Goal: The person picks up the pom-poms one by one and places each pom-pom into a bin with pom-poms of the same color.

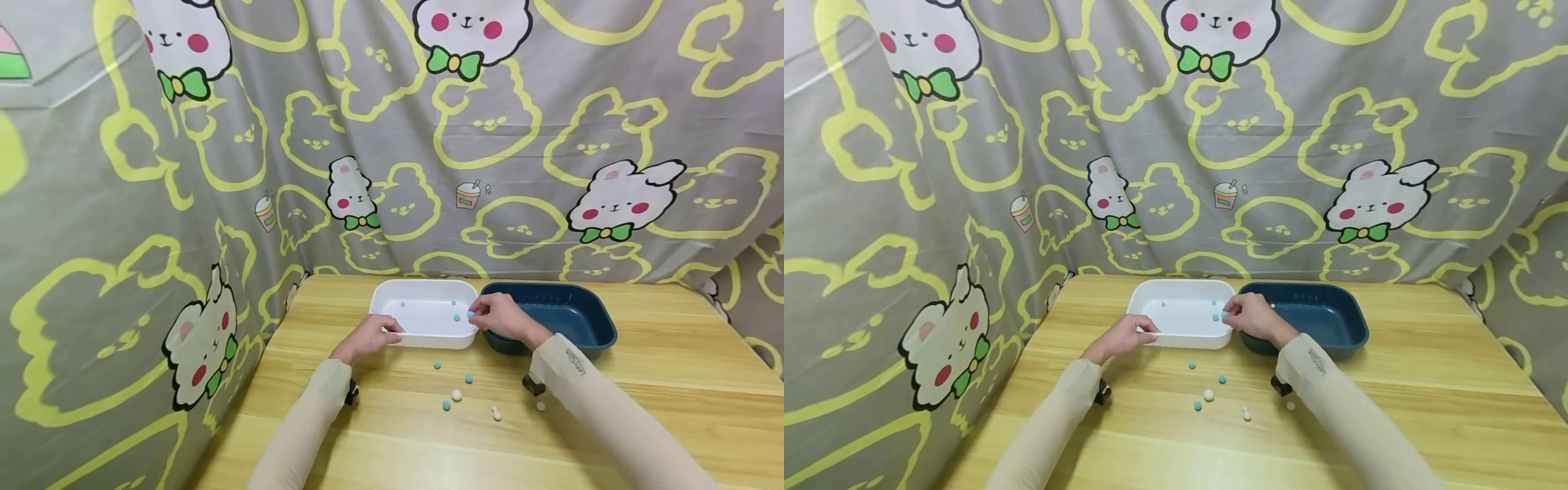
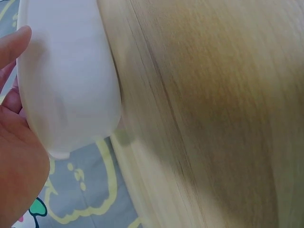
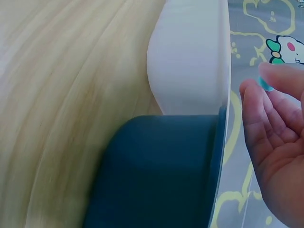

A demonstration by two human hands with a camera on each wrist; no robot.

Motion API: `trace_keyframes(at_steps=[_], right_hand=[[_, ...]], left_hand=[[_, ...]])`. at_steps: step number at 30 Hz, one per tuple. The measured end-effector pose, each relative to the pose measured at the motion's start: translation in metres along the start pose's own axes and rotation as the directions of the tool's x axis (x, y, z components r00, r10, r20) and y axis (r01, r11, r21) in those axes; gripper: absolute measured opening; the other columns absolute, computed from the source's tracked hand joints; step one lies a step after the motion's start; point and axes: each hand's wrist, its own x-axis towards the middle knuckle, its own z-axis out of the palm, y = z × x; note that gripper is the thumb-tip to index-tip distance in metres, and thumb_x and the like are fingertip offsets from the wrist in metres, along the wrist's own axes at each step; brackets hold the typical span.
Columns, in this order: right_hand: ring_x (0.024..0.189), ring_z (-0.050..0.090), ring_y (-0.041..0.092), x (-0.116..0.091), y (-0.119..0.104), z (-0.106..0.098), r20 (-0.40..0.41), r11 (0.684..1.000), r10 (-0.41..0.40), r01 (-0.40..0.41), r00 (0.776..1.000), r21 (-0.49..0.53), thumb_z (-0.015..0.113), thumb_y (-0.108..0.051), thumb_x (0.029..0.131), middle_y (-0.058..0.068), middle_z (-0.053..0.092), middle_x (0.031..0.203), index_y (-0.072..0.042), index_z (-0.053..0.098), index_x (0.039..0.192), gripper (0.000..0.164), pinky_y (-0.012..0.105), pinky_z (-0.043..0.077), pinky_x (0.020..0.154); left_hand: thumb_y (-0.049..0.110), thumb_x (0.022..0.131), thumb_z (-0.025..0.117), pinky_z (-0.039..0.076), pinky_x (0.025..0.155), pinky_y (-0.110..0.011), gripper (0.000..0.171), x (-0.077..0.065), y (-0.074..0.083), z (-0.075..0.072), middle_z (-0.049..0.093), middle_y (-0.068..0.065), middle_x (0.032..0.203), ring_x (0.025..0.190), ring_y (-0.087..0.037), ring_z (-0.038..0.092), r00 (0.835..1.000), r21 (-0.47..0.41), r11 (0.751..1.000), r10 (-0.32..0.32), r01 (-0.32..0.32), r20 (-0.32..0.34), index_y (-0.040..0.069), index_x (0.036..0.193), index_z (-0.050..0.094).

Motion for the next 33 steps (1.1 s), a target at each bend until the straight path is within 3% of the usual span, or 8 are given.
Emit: trace_keyframes(at_steps=[33], right_hand=[[0.066, 0.057, 0.015, 0.033, 0.008, 0.004, -0.007, 0.997, 0.055, -0.055, 0.998, -0.048, 0.066, -0.013, 0.087, 0.002, 0.062, 0.076, -0.003, 0.069, 0.094, 0.013, 0.030, 0.049, 0.060]], left_hand=[[0.014, 0.088, 0.066, 0.046, 0.074, -0.029, 0.006, -0.001, 0.001, 0.001, 0.065, 0.009, 0.085, 0.082, -0.008, 0.056, 1.000, -0.008, 1.000, -0.017, 0.017, 0.004, 0.015, 0.088, 0.073]])
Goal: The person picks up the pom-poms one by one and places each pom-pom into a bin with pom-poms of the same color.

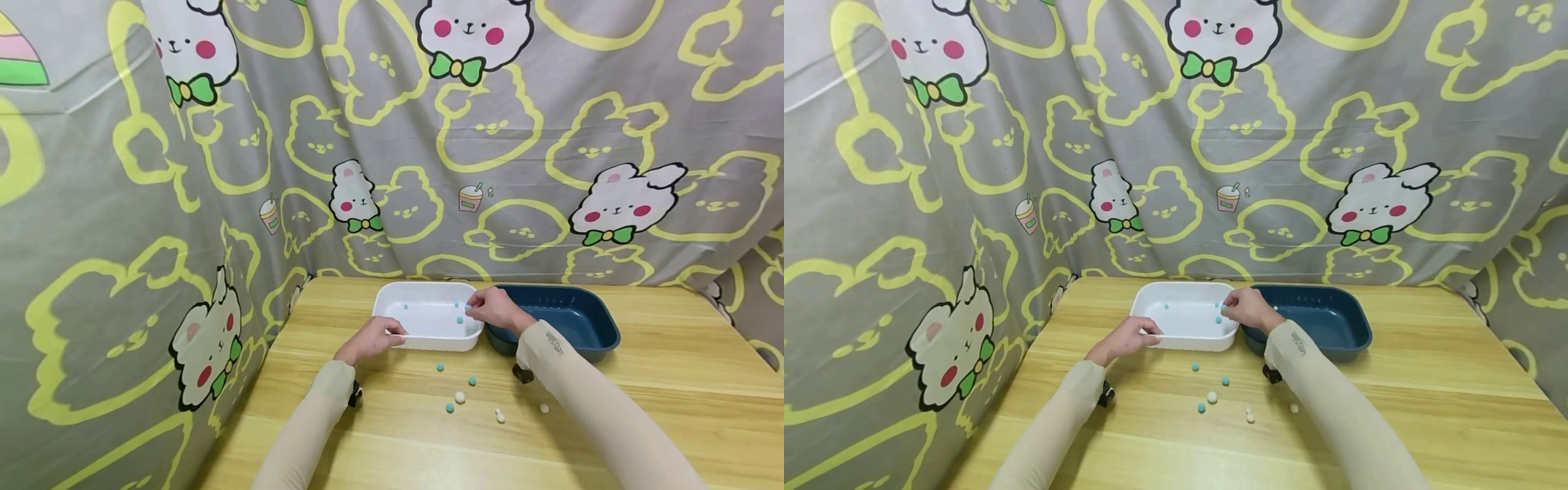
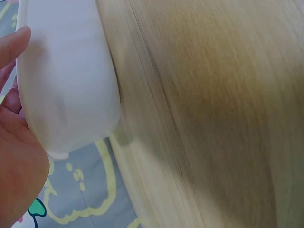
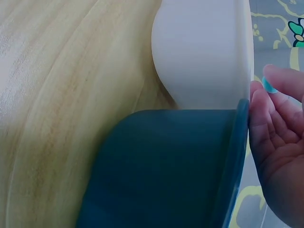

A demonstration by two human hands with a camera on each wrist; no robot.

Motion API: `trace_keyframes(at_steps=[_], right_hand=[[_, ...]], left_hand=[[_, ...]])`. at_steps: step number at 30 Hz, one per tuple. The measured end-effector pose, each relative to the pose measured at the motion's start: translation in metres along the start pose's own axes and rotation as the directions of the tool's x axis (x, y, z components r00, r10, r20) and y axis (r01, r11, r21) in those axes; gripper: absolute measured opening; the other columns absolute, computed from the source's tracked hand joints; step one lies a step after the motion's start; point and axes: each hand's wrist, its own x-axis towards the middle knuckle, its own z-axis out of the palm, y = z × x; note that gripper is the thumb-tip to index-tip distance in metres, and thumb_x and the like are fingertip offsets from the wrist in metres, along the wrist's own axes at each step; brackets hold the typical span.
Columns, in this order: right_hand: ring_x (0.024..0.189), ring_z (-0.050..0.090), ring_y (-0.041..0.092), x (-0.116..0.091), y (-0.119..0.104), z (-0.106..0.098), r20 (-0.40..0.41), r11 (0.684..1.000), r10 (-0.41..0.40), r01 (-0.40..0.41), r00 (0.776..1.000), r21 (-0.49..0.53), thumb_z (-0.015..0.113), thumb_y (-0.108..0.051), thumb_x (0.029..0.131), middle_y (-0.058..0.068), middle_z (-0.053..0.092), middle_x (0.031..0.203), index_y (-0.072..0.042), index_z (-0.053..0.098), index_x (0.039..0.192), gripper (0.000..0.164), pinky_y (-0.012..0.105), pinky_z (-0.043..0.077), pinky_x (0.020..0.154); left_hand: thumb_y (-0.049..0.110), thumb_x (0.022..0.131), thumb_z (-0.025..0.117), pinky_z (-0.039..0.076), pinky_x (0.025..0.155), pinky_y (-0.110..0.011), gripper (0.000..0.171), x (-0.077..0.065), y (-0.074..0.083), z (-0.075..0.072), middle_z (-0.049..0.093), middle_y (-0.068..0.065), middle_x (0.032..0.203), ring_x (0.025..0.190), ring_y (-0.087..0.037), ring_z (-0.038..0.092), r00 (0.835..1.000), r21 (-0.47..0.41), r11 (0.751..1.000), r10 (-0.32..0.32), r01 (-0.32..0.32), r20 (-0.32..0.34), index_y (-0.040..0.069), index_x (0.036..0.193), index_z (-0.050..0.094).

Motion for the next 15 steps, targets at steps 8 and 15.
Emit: trace_keyframes(at_steps=[8, 15], right_hand=[[0.068, 0.058, 0.016, 0.006, 0.000, -0.001, 0.016, 1.000, 0.013, -0.013, 1.000, -0.006, 0.066, -0.012, 0.088, 0.004, 0.063, 0.077, 0.000, 0.069, 0.098, 0.017, 0.030, 0.049, 0.062], [0.066, 0.058, 0.016, 0.011, 0.002, -0.001, 0.010, 1.000, 0.006, -0.006, 1.000, 0.003, 0.067, -0.010, 0.087, 0.005, 0.064, 0.075, 0.000, 0.069, 0.096, 0.014, 0.030, 0.050, 0.063]], left_hand=[[0.014, 0.088, 0.066, 0.047, 0.075, -0.029, 0.006, -0.001, 0.000, -0.001, 0.065, 0.008, 0.086, 0.083, -0.008, 0.057, 1.000, -0.010, 1.000, 0.006, -0.006, -0.001, 0.014, 0.089, 0.073], [0.015, 0.088, 0.067, 0.046, 0.076, -0.029, 0.006, -0.001, -0.001, 0.000, 0.065, 0.008, 0.086, 0.083, -0.008, 0.057, 1.000, -0.010, 1.000, 0.017, -0.018, -0.004, 0.015, 0.087, 0.073]])
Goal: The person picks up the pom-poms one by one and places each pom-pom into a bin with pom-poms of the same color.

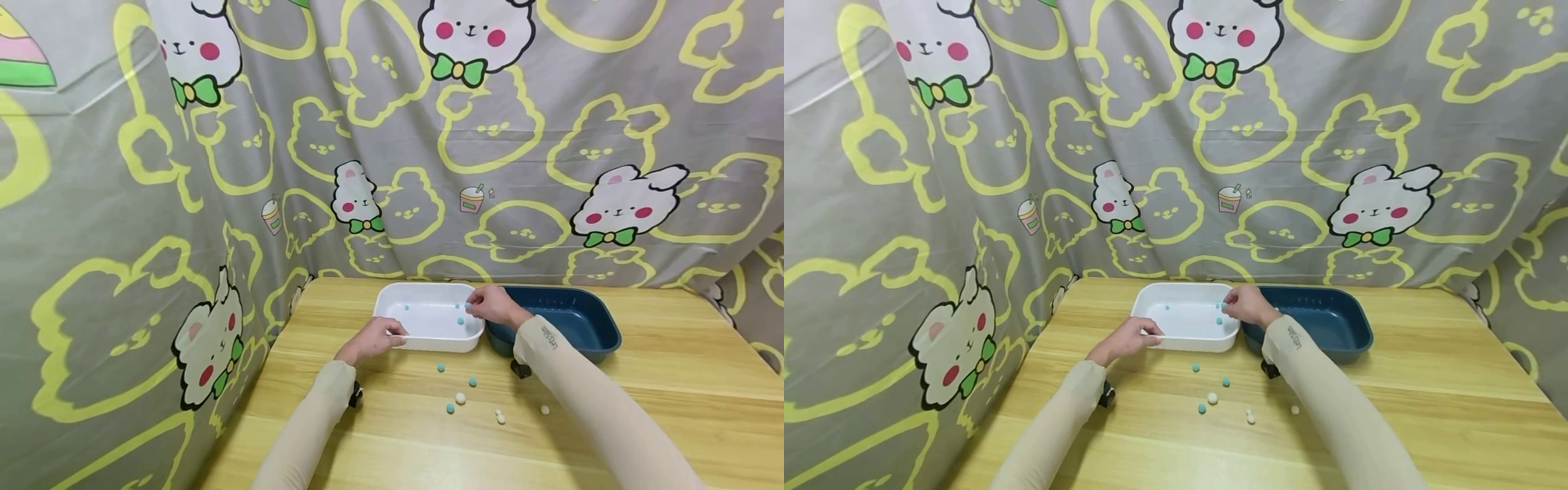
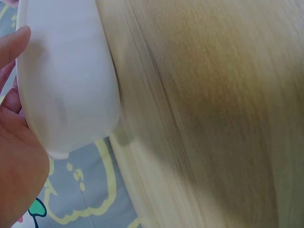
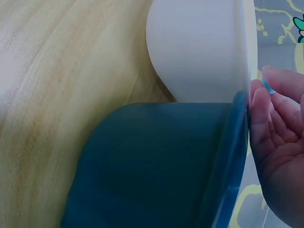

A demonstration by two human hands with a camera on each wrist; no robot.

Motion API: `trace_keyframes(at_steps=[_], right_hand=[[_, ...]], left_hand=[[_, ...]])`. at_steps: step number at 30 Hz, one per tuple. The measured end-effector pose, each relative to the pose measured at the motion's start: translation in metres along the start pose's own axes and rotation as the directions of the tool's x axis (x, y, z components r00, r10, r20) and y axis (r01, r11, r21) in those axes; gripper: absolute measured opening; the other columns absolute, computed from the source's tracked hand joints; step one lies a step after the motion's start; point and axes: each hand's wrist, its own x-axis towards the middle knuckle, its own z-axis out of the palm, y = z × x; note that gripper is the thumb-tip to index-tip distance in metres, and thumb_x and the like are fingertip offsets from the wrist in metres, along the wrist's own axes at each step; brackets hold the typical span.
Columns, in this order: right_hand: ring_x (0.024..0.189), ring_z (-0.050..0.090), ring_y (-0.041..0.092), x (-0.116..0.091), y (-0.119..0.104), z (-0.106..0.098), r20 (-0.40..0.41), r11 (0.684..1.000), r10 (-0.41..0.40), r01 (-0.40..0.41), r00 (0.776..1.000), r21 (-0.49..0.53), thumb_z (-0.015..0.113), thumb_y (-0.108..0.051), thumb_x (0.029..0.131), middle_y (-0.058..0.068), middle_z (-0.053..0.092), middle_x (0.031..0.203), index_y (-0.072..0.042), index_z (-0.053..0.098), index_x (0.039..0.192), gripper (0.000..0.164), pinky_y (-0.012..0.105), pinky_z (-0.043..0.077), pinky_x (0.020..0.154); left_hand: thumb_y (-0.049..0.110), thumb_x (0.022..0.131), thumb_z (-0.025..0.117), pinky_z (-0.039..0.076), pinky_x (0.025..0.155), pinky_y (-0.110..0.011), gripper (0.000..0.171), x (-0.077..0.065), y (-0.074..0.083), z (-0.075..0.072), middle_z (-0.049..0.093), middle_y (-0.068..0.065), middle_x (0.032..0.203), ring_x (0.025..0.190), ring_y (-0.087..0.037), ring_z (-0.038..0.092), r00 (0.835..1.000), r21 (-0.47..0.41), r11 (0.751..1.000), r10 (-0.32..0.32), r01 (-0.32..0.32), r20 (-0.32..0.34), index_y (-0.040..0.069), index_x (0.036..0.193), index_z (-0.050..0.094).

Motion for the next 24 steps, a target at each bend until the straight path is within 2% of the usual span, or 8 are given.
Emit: trace_keyframes(at_steps=[7, 14, 19, 24], right_hand=[[0.064, 0.057, 0.017, -0.0017, 0.0028, -0.0020, 0.011, 0.999, -0.046, 0.045, 0.999, 0.020, 0.065, -0.013, 0.087, 0.005, 0.063, 0.072, 0.001, 0.069, 0.093, 0.016, 0.030, 0.049, 0.062], [0.065, 0.056, 0.016, 0.0043, 0.0050, 0.0006, 0.000, 1.000, 0.011, -0.011, 1.000, 0.006, 0.065, -0.013, 0.088, 0.003, 0.063, 0.071, 0.001, 0.069, 0.097, 0.017, 0.030, 0.049, 0.065], [0.066, 0.057, 0.016, 0.0039, 0.0042, 0.0008, -0.001, 1.000, 0.017, -0.017, 1.000, 0.002, 0.065, -0.013, 0.090, 0.004, 0.065, 0.075, 0.004, 0.067, 0.104, 0.022, 0.033, 0.051, 0.068], [0.066, 0.057, 0.017, 0.0032, 0.0023, 0.0012, -0.006, 1.000, 0.021, -0.021, 1.000, 0.001, 0.064, -0.012, 0.090, 0.005, 0.064, 0.075, 0.004, 0.066, 0.105, 0.022, 0.033, 0.051, 0.068]], left_hand=[[0.017, 0.089, 0.066, 0.046, 0.076, -0.031, 0.007, -0.0001, -0.0007, -0.0001, 0.064, 0.009, 0.086, 0.083, -0.009, 0.057, 1.000, 0.008, 1.000, -0.005, 0.005, 0.005, 0.018, 0.087, 0.072], [0.016, 0.088, 0.066, 0.046, 0.075, -0.031, 0.007, -0.0005, -0.0001, 0.0007, 0.064, 0.009, 0.086, 0.083, -0.009, 0.057, 1.000, -0.001, 1.000, -0.003, 0.003, 0.007, 0.017, 0.088, 0.072], [0.016, 0.088, 0.066, 0.046, 0.076, -0.031, 0.007, -0.0005, -0.0012, 0.0014, 0.064, 0.009, 0.086, 0.083, -0.008, 0.057, 1.000, -0.002, 1.000, -0.002, 0.002, 0.005, 0.016, 0.087, 0.072], [0.015, 0.088, 0.066, 0.046, 0.076, -0.030, 0.006, -0.0001, -0.0009, 0.0008, 0.065, 0.008, 0.086, 0.083, -0.008, 0.057, 1.000, -0.006, 1.000, 0.005, -0.005, -0.001, 0.015, 0.087, 0.073]])
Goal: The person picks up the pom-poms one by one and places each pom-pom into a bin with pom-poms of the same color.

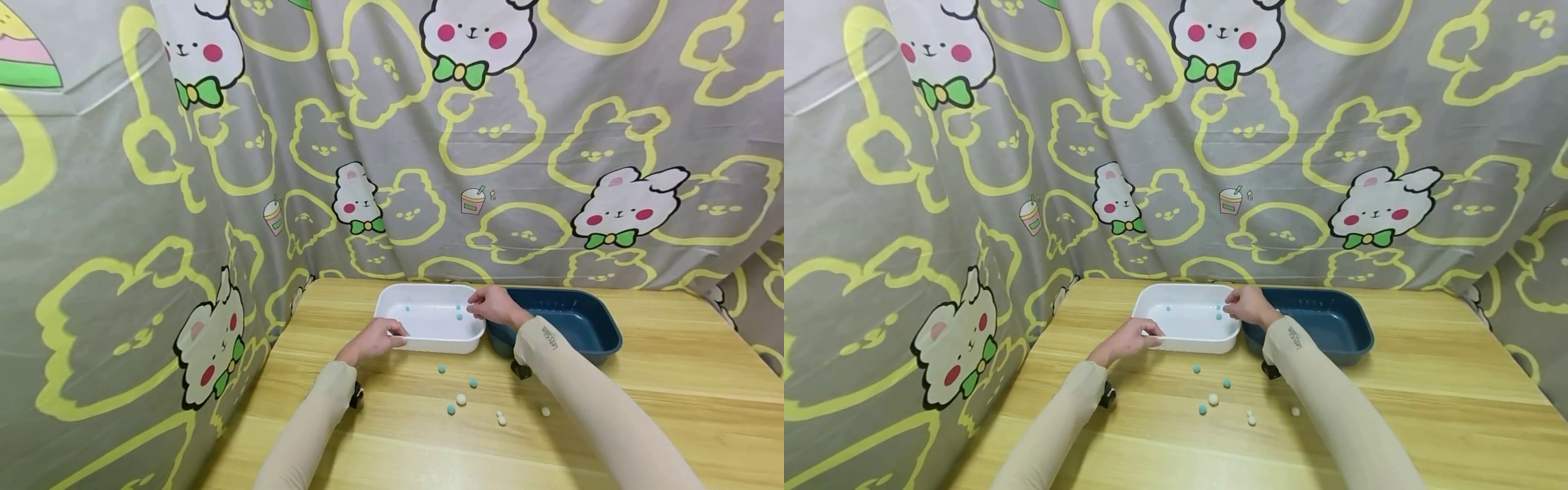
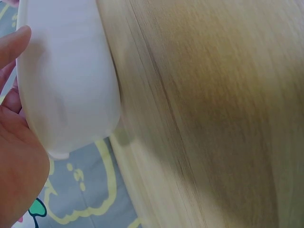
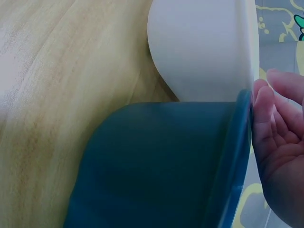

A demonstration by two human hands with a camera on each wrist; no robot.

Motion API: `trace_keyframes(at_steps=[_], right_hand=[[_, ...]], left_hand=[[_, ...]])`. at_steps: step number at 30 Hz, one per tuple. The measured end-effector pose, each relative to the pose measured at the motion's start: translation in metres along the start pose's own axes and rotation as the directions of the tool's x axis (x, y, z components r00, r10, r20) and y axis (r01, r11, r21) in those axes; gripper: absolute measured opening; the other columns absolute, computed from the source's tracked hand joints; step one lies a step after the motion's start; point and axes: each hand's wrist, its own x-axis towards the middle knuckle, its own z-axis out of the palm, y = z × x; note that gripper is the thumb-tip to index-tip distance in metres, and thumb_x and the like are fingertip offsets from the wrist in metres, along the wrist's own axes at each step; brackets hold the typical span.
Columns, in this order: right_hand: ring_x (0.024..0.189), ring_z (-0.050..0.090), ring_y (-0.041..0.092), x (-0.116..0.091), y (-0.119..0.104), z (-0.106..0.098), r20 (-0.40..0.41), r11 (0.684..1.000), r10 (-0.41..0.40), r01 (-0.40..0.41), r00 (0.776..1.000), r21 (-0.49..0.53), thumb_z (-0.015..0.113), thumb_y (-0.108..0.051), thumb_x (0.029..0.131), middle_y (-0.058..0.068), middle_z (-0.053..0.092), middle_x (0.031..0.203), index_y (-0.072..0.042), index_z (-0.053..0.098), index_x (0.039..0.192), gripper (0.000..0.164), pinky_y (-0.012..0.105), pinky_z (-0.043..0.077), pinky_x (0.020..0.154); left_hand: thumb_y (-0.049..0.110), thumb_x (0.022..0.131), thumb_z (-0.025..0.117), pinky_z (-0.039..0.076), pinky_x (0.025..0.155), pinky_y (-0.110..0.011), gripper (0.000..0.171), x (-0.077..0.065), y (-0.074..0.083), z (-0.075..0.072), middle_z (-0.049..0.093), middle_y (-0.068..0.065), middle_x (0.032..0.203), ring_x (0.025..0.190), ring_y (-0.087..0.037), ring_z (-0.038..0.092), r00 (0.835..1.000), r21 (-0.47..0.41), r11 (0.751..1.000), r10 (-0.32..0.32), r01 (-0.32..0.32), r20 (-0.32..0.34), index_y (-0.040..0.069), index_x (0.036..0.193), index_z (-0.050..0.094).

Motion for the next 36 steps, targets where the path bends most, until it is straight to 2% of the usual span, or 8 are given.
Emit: trace_keyframes(at_steps=[10, 18, 24, 28, 31, 36], right_hand=[[0.071, 0.058, 0.016, -0.009, -0.003, -0.002, 0.004, 1.000, 0.004, -0.004, 1.000, -0.001, 0.062, -0.014, 0.092, 0.005, 0.064, 0.081, 0.004, 0.065, 0.110, 0.025, 0.032, 0.051, 0.069], [0.070, 0.058, 0.016, -0.021, -0.003, -0.001, 0.005, 0.999, -0.040, 0.040, 0.999, -0.009, 0.064, -0.017, 0.091, 0.004, 0.062, 0.080, 0.001, 0.066, 0.109, 0.025, 0.030, 0.051, 0.065], [0.071, 0.059, 0.017, -0.040, -0.007, -0.001, 0.039, 0.995, -0.094, 0.093, 0.995, 0.022, 0.064, -0.015, 0.091, 0.003, 0.061, 0.080, 0.001, 0.067, 0.106, 0.022, 0.031, 0.051, 0.066], [0.066, 0.056, 0.015, -0.052, -0.010, 0.000, 0.083, 0.986, -0.166, 0.166, 0.983, 0.005, 0.064, -0.014, 0.090, 0.003, 0.062, 0.077, -0.001, 0.068, 0.101, 0.018, 0.029, 0.049, 0.061], [0.062, 0.054, 0.013, -0.060, -0.011, 0.000, 0.120, 0.970, -0.234, 0.240, 0.965, -0.036, 0.065, -0.013, 0.090, 0.004, 0.065, 0.076, -0.002, 0.070, 0.099, 0.015, 0.028, 0.047, 0.058], [0.065, 0.053, 0.009, -0.071, -0.015, 0.001, 0.175, 0.940, -0.305, 0.325, 0.936, -0.102, 0.066, -0.013, 0.089, 0.000, 0.066, 0.079, -0.005, 0.071, 0.097, 0.012, 0.026, 0.046, 0.062]], left_hand=[[0.015, 0.089, 0.066, 0.047, 0.075, -0.030, 0.007, 0.001, 0.001, 0.000, 0.064, 0.008, 0.087, 0.084, -0.009, 0.057, 1.000, 0.004, 1.000, -0.011, 0.011, 0.009, 0.015, 0.088, 0.073], [0.015, 0.089, 0.066, 0.046, 0.075, -0.029, 0.008, 0.001, 0.002, 0.000, 0.065, 0.008, 0.087, 0.083, -0.008, 0.057, 1.000, 0.019, 1.000, -0.018, 0.018, 0.014, 0.012, 0.090, 0.073], [0.015, 0.089, 0.065, 0.046, 0.074, -0.030, 0.009, 0.000, 0.002, 0.000, 0.065, 0.008, 0.087, 0.082, -0.009, 0.056, 1.000, 0.015, 1.000, -0.015, 0.015, 0.015, 0.010, 0.090, 0.073], [0.015, 0.090, 0.065, 0.046, 0.074, -0.030, 0.009, 0.000, 0.002, 0.000, 0.065, 0.008, 0.087, 0.082, -0.009, 0.056, 1.000, 0.015, 1.000, -0.013, 0.013, 0.013, 0.011, 0.090, 0.073], [0.015, 0.090, 0.065, 0.046, 0.074, -0.030, 0.009, 0.000, 0.002, -0.001, 0.065, 0.007, 0.087, 0.083, -0.009, 0.057, 1.000, 0.014, 1.000, -0.009, 0.009, 0.012, 0.011, 0.090, 0.073], [0.014, 0.089, 0.065, 0.046, 0.074, -0.029, 0.008, 0.001, 0.002, -0.001, 0.065, 0.008, 0.087, 0.083, -0.009, 0.057, 1.000, 0.010, 1.000, -0.009, 0.009, 0.011, 0.013, 0.089, 0.073]])
